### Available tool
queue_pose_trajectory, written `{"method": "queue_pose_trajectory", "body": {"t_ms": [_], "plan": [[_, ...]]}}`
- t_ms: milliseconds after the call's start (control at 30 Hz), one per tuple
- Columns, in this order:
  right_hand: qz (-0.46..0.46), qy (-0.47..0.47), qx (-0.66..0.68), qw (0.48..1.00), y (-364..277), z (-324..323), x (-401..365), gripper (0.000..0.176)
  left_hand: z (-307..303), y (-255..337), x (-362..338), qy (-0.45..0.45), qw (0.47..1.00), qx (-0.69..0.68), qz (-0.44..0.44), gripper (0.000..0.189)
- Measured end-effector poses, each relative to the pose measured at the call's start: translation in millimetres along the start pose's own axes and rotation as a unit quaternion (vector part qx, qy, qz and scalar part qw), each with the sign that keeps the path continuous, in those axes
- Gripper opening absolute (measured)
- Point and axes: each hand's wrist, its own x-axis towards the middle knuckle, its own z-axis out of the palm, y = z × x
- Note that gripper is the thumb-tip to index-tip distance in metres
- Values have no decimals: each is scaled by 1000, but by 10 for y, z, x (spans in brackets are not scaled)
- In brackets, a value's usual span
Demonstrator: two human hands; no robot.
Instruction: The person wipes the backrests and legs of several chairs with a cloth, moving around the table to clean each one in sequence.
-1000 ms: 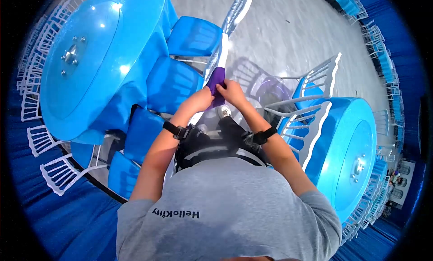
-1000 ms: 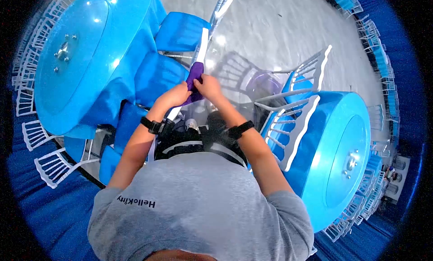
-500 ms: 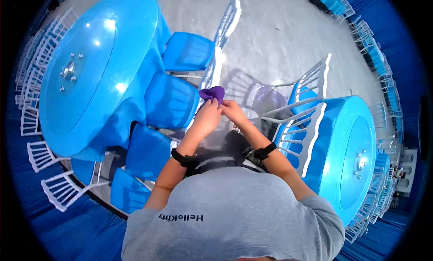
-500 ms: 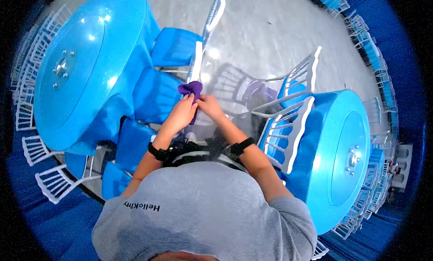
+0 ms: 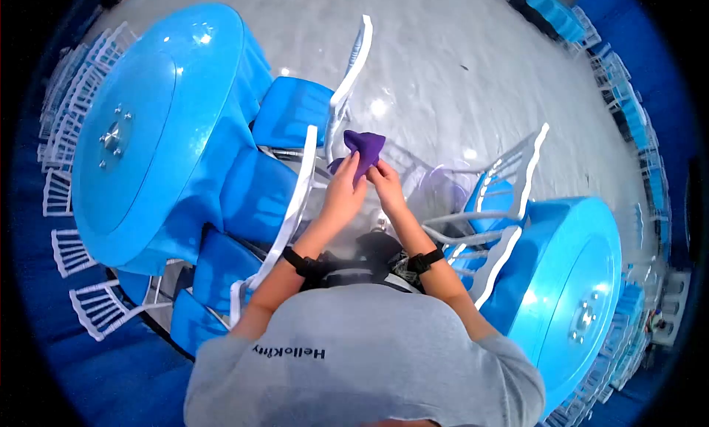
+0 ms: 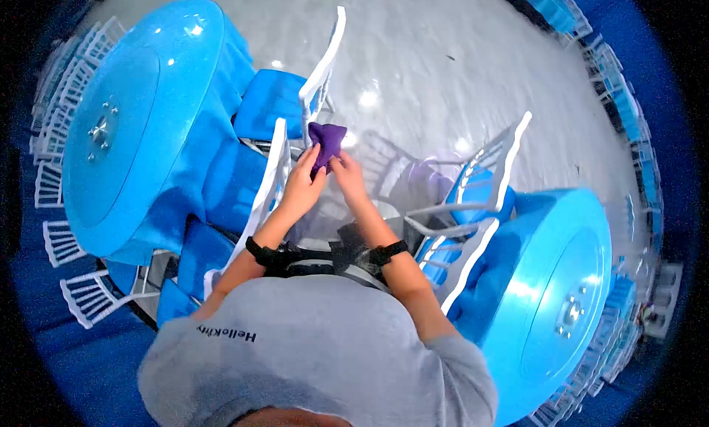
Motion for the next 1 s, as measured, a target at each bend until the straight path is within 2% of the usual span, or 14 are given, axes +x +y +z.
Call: {"method": "queue_pose_trajectory", "body": {"t_ms": [33, 200, 400, 533, 567, 633, 667, 733, 767, 800, 867, 900, 967, 1000], "plan": [[-10, -12, 38, 999, -98, -103, 125, 23, 102, 28, 155, 3, 1000, 16, 17, 53], [-12, -12, -13, 1000, -599, -489, 670, 18, 378, 144, 678, 34, 985, 166, 19, 78], [-34, -89, -62, 994, -651, -332, 1236, 22, 356, 42, 1017, 127, 959, 248, -55, 78], [-31, -114, -36, 992, -323, -74, 1625, 38, 223, -235, 1351, 137, 938, 306, -87, 76], [-28, -110, -33, 993, -104, -57, 1749, 38, 230, -422, 1452, 105, 930, 331, -119, 76], [-172, -125, -137, 968, 142, 53, 1909, 55, 243, -751, 1596, 39, 919, 357, -162, 74], [-175, -108, -131, 970, 116, 50, 1956, 55, 245, -889, 1669, 60, 925, 352, -127, 67], [108, -213, -80, 968, -368, 25, 1915, 72, 193, -861, 1917, 43, 922, 351, -159, 40], [137, -218, -82, 963, -228, 2, 2064, 73, 158, -880, 2036, 25, 931, 321, -173, 34], [95, -203, -83, 971, -347, 39, 2111, 65, 134, -921, 2125, 7, 938, 291, -189, 29], [144, -195, -105, 965, 186, -28, 2504, 49, 185, -1008, 2236, 1, 941, 278, -195, 31], [139, -184, -108, 967, 91, -38, 2613, 49, 186, -973, 2274, 0, 942, 275, -195, 31], [274, -228, -49, 933, -185, -67, 2624, 34, 237, -891, 2298, -8, 933, 291, -210, 28], [278, -221, -50, 933, -239, -51, 2604, 34, 266, -913, 2320, -14, 935, 286, -210, 28]]}}
